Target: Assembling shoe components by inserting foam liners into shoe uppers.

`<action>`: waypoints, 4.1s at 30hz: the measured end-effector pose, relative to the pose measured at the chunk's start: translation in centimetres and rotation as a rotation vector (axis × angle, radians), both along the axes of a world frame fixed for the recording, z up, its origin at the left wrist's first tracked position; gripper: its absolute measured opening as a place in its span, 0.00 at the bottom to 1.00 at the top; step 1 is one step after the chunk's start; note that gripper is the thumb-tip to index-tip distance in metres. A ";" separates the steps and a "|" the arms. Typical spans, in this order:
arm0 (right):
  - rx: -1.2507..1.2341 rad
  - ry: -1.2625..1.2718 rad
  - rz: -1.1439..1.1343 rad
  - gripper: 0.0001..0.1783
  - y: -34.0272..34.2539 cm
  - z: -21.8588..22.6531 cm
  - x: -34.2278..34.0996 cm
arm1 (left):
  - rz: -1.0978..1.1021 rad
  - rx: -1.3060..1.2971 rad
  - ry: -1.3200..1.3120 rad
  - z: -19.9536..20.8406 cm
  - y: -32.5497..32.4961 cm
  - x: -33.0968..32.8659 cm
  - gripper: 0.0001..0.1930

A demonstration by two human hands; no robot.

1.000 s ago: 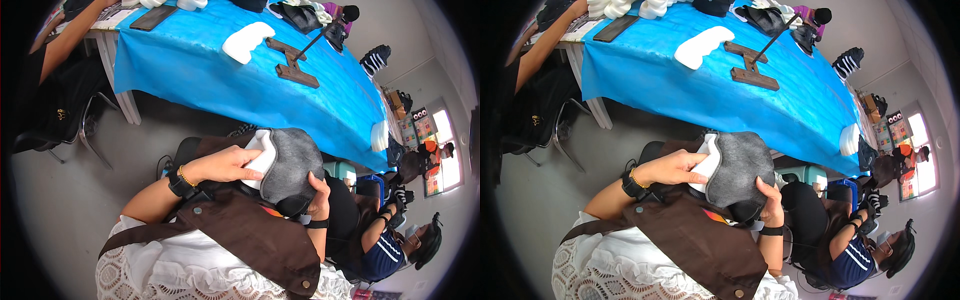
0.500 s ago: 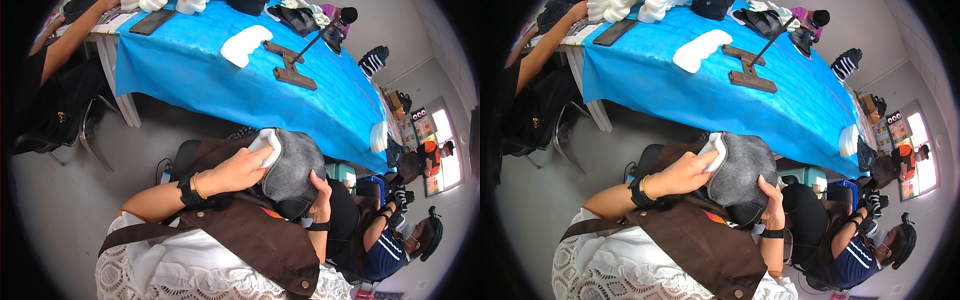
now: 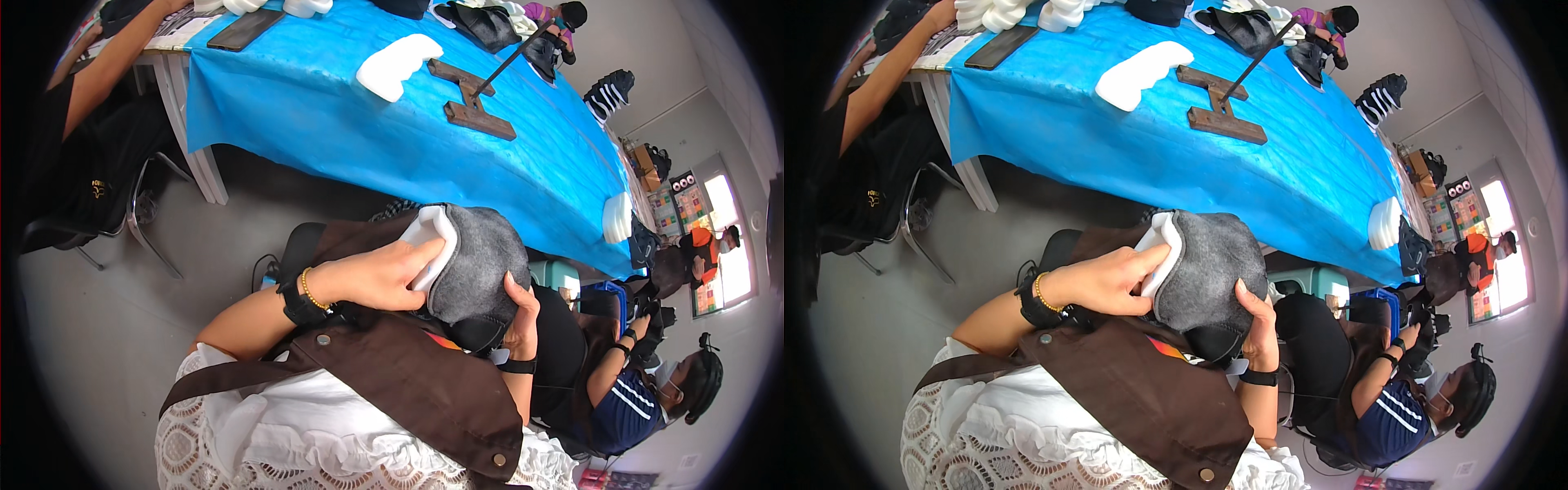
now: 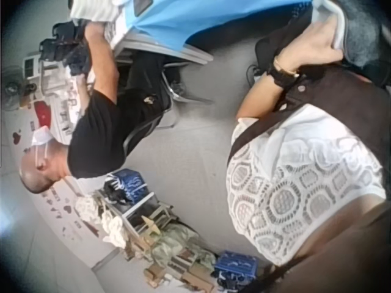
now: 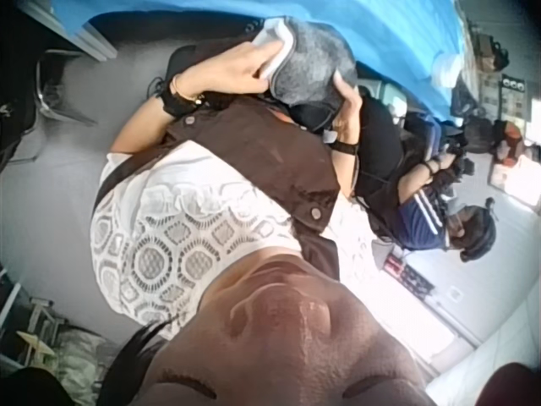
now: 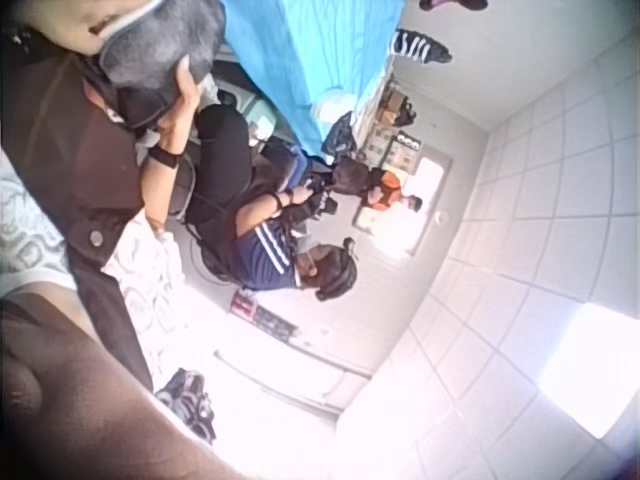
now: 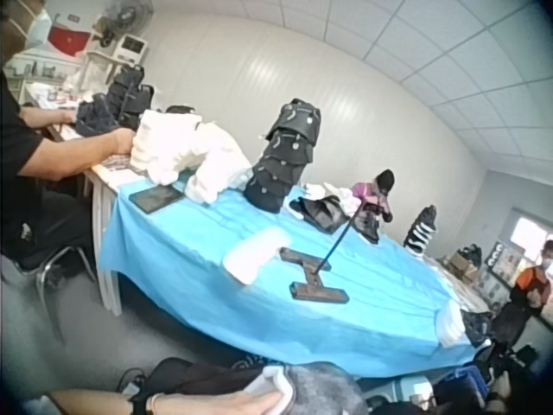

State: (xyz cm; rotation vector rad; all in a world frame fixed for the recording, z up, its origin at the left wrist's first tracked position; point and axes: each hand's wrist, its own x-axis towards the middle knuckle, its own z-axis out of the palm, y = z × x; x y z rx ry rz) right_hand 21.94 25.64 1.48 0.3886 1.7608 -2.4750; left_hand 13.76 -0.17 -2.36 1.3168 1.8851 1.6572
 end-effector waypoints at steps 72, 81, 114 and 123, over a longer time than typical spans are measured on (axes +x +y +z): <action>-0.636 0.412 -0.341 0.26 5.0 -8.4 -4.3 | 0.329 0.542 0.642 2.7 -1.6 -0.5 0.18; -0.431 0.346 0.186 0.58 0.8 -2.9 -0.6 | 0.367 0.352 0.916 1.1 -0.7 -0.2 0.14; 0.713 0.335 -0.180 0.23 -2.6 -10.2 -0.1 | -0.007 0.189 -0.619 -6.0 -2.0 -0.2 0.13; 0.381 0.365 -0.192 0.21 -2.1 -11.9 -1.6 | 0.168 0.278 -0.638 -7.4 -1.7 1.4 0.13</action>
